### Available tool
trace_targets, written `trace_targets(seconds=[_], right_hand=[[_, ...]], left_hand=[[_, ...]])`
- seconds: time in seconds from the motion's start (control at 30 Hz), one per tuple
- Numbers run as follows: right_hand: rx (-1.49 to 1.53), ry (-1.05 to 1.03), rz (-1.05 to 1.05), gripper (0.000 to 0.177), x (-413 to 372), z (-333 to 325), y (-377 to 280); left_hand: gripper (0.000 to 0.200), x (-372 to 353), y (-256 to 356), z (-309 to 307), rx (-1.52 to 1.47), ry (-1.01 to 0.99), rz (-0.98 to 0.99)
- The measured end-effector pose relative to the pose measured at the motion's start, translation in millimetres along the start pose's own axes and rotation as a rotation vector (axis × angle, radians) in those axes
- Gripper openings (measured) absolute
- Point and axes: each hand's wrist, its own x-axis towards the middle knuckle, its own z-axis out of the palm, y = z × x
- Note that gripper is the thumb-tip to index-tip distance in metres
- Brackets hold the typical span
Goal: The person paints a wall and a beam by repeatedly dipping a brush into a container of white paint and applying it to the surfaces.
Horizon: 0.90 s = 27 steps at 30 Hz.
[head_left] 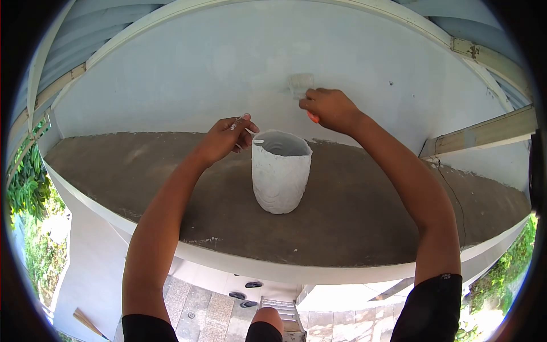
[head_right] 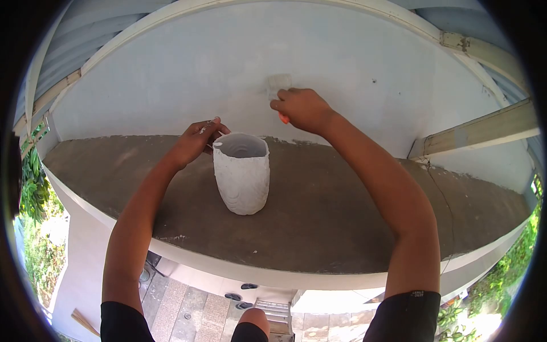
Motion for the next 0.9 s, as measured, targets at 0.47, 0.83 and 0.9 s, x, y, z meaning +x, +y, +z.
trace_targets(seconds=[0.47, 0.83, 0.9], right_hand=[[0.521, -0.253, 0.185, 0.015, -7.5, -2.9, -19.9], [0.061, 0.269, 0.149, 0.016, 71.1, -47.5, 15.7], [-0.104, 0.182, 0.105, 0.015, 63.2, -26.6, 16.3]], left_hand=[[0.053, 1.4, -4.5, -4.0, -0.031, 0.038, 0.002], [0.050, 4.8, -10.7, -10.7, -0.032, 0.059, 0.032], [0.050, 4.0, -12.5, -12.4, -0.024, 0.060, 0.031]])
